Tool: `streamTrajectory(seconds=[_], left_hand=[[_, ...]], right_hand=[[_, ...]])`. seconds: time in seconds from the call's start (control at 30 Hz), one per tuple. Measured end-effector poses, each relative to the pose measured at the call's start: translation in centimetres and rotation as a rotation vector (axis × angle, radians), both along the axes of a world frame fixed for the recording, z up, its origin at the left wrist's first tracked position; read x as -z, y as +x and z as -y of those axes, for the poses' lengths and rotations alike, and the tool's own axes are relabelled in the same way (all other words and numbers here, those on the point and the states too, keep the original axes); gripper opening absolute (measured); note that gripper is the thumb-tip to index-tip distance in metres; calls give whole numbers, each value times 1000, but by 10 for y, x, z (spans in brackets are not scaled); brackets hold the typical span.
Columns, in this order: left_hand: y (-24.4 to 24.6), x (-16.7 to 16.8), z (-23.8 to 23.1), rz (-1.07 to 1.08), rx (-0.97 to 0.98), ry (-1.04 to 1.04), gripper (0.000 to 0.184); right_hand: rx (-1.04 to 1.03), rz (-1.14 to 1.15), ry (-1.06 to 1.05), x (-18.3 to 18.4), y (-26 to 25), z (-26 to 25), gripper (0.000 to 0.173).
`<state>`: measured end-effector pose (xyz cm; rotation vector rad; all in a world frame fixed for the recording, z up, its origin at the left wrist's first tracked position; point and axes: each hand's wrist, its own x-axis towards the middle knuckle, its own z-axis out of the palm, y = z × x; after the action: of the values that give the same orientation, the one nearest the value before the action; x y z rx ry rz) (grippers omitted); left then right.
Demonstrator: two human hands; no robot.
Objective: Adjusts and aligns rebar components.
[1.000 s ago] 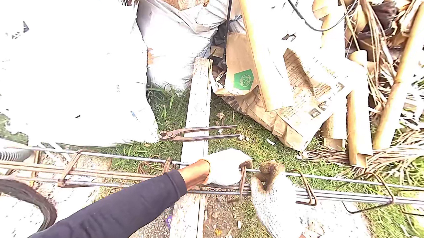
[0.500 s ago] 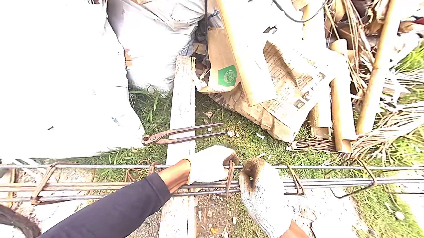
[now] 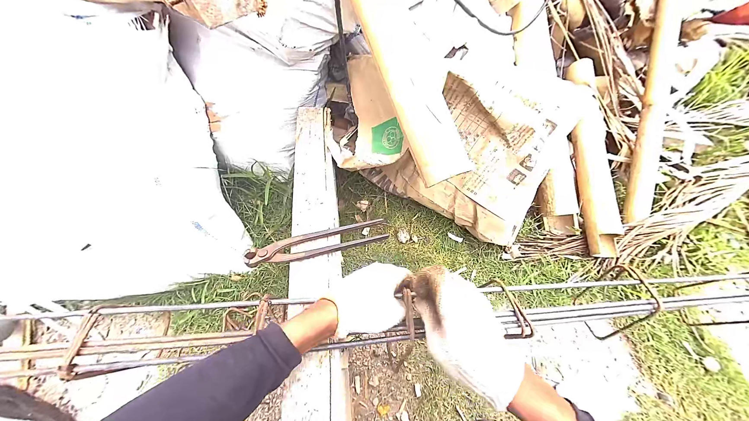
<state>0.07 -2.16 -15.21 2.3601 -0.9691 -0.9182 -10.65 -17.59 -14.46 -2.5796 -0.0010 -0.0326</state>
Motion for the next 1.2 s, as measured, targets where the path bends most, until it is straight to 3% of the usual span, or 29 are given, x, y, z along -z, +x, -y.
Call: streamTrajectory(seconds=[0.13, 0.27, 0.47, 0.77, 0.97, 1.13, 1.2], left_hand=[[-4, 2, 1, 21, -5, 30, 28], [1, 6, -3, 0, 26, -38, 30], [4, -8, -12, -234, -77, -186, 63], [3, -12, -14, -123, -41, -127, 65], [7, -5, -14, -298, -164, -214, 51], [19, 23, -30, -433, -174, -384, 49], [18, 7, -23, -488, -178, -376, 50]], right_hand=[[-4, -273, 3, -9, 6, 13, 23], [9, -403, 94, -10, 22, 18, 38], [-57, -441, 48, -11, 27, 15, 42], [-262, -565, -37, -19, 44, 20, 35], [-286, -599, -87, -23, 49, 18, 33], [-295, -587, -91, -21, 48, 18, 32], [-290, -584, -94, -23, 48, 16, 30]])
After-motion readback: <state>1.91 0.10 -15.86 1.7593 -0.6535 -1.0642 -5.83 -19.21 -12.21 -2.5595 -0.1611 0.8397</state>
